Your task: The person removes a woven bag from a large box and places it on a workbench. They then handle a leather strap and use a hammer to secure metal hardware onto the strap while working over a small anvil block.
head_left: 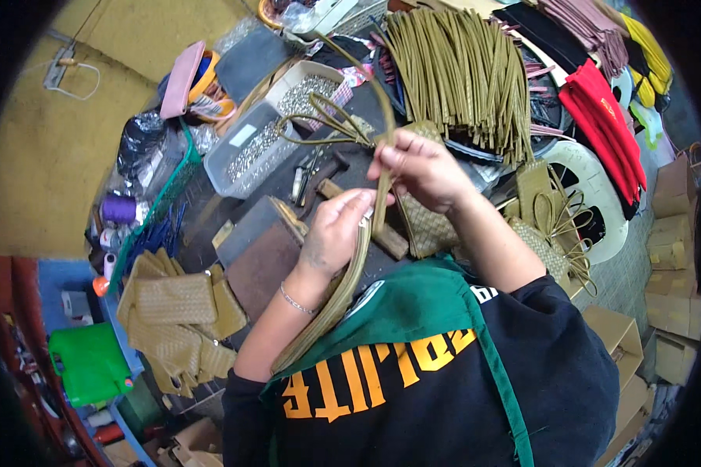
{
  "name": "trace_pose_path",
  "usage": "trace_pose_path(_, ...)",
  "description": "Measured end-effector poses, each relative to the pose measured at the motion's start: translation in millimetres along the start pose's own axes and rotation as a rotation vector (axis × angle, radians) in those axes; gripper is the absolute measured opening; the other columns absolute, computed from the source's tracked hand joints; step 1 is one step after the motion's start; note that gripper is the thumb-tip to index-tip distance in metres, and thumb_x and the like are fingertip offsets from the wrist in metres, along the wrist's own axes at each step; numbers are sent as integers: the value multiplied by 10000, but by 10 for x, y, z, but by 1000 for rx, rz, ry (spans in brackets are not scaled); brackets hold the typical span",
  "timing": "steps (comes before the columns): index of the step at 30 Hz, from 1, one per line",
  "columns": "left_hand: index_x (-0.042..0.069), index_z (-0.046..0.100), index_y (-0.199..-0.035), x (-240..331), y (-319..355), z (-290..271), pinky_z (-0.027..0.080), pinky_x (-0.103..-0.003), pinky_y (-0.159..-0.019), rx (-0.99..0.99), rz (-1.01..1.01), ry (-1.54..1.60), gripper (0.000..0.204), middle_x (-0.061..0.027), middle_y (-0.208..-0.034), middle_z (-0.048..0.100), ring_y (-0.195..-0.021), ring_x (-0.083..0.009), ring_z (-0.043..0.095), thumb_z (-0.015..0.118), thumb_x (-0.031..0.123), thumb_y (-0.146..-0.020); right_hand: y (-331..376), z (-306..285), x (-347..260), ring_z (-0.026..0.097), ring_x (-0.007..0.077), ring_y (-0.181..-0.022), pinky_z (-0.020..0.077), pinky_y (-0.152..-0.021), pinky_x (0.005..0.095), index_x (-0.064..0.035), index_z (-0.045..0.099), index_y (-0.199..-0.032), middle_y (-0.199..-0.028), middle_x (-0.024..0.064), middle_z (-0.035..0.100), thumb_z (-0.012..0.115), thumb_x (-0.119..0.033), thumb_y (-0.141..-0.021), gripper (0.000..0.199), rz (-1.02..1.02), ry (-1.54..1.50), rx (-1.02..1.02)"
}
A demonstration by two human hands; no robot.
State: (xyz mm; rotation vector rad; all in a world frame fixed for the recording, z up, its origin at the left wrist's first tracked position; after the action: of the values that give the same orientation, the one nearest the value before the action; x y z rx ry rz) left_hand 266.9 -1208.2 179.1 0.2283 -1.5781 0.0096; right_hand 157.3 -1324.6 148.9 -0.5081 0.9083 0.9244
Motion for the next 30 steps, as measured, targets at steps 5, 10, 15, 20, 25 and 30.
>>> trace_pose_path(5,-44,495,-1049,-52,6,-48,398,-188,-616,19,81,64,267,-56,-814,567,-663,-70,498,443,43,-802,40,-27,-82,536,101,-580,419,-499,180,-52,427,-978,-752,84,570,465,-166,-841,182,-71,-110,133)
trace_pose_path(10,-48,372,-1152,-2,44,-55,400,-176,-611,3,44,115,415,-77,-807,588,-685,-59,507,512,20,-766,143,68,-150,560,112,-632,450,-548,189,-16,370,-1077,-790,88,574,545,-55,-774,353,-136,-25,166)
trace_pose_path(15,-54,418,-1081,49,85,-54,402,-169,-612,30,67,39,359,-60,-774,600,-683,-45,507,542,27,-754,165,17,-186,560,112,-656,440,-573,192,-14,363,-1097,-800,77,579,557,-40,-758,392,-161,72,176)
trace_pose_path(20,-54,422,-1075,53,91,-62,404,-167,-612,33,106,-10,353,-53,-776,600,-675,-41,508,544,30,-754,172,35,-195,558,107,-653,437,-571,189,-10,363,-1102,-788,75,583,565,-51,-757,402,-171,92,170)
trace_pose_path(25,-56,442,-1056,88,101,-39,403,-162,-599,45,125,-43,327,-48,-772,599,-668,-36,506,547,33,-759,166,69,-204,556,103,-643,436,-567,189,0,367,-1090,-769,70,581,567,-40,-753,393,-186,120,171)
trace_pose_path(30,-62,488,-982,87,126,-26,430,-171,-613,43,-11,255,229,-84,-786,600,-707,-73,549,533,48,-786,165,130,-253,527,83,-634,418,-549,176,-1,376,-1105,-794,87,585,558,-7,-747,401,-207,176,157)
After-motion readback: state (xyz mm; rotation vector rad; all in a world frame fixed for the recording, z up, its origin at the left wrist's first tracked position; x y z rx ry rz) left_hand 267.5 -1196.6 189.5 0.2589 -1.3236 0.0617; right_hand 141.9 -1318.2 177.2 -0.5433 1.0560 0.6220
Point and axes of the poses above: each hand's wrist, its own y-axis away from the middle knuckle, its own z-axis out of the palm, x = y × z, the point moved 1 cm from there along -y, towards the middle knuckle
